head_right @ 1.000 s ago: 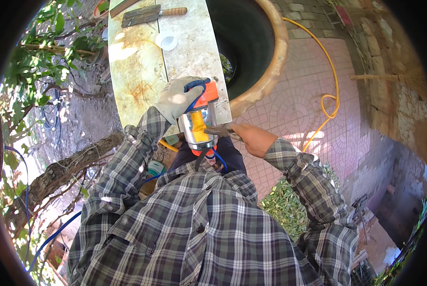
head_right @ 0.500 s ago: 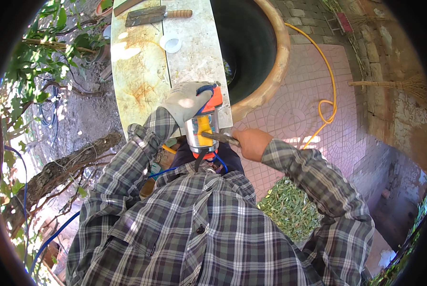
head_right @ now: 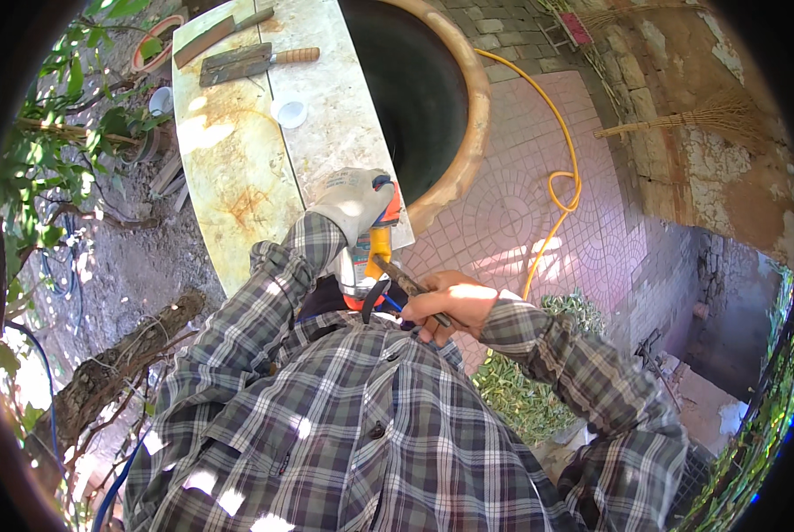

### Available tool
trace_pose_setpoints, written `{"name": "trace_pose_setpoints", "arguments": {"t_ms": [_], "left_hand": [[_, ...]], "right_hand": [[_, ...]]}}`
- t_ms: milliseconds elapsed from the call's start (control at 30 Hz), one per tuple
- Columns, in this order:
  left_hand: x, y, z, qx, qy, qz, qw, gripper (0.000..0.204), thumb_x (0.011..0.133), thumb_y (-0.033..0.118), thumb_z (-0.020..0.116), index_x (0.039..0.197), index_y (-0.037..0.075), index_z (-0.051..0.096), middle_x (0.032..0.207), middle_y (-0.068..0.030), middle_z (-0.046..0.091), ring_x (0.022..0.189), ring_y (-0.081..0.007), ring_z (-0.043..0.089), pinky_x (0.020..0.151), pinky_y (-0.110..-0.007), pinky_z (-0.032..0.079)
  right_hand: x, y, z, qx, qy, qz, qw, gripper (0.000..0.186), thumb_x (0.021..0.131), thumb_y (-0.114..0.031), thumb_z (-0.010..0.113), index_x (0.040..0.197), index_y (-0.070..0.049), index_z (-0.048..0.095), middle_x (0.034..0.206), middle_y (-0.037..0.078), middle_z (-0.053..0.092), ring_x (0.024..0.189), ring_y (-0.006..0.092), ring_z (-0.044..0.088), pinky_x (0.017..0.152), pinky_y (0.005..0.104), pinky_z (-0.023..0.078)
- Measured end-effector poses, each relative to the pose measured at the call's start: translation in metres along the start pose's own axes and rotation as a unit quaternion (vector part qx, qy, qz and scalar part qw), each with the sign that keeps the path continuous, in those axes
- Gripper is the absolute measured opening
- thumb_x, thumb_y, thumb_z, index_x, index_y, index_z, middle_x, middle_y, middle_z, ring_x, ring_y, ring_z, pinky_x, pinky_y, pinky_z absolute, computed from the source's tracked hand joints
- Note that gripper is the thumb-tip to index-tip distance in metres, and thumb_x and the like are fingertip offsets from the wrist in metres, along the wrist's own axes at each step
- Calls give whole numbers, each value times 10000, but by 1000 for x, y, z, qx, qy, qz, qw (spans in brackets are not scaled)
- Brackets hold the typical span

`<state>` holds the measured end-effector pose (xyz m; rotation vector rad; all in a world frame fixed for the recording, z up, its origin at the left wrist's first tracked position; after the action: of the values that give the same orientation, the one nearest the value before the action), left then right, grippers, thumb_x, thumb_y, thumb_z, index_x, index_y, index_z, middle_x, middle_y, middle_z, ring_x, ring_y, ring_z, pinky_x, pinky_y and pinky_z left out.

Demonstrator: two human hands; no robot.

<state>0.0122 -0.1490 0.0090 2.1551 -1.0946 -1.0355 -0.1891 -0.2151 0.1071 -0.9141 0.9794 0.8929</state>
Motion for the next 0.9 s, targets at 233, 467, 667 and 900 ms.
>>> {"name": "trace_pose_setpoints", "arguments": {"t_ms": [233,467,667,900], "left_hand": [[-23,-38,-23,-105,-20,28,994,400,895,364,529,1084,62,710,1009,-192,707,970,-333,675,884,-396,505],[-31,-50,-25,-96,-2,33,995,487,866,385,596,1243,81,655,1139,-195,675,1065,-349,642,952,-395,483],[-41,-5,-34,169,-65,95,979,435,846,436,605,1195,183,656,1124,-186,593,1059,-359,595,930,-439,475],[-33,13,-17,179,-82,27,980,460,875,440,563,1272,221,642,1201,-218,576,1125,-385,586,966,-463,461]], "right_hand": [[34,33,83,490,-187,-136,841,338,908,10,606,1237,8,525,1029,98,604,854,170,637,726,320,553],[55,32,112,627,-298,-113,711,392,945,-99,564,1316,-8,473,926,36,480,728,119,443,629,287,400],[58,35,116,669,-349,-91,650,300,957,-73,530,1248,-6,495,855,17,452,667,112,394,560,266,355],[48,24,118,438,-2,-59,897,251,841,29,511,1061,-83,466,711,-3,387,539,98,337,478,271,284]]}}
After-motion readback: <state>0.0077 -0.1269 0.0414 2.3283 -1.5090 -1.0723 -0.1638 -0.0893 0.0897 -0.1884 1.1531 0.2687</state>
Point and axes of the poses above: each hand's wrist, its own x-axis towards the middle knuckle, its own z-axis out of the palm, y = z × x, the point moved 2 cm from there along x, towards the middle knuckle
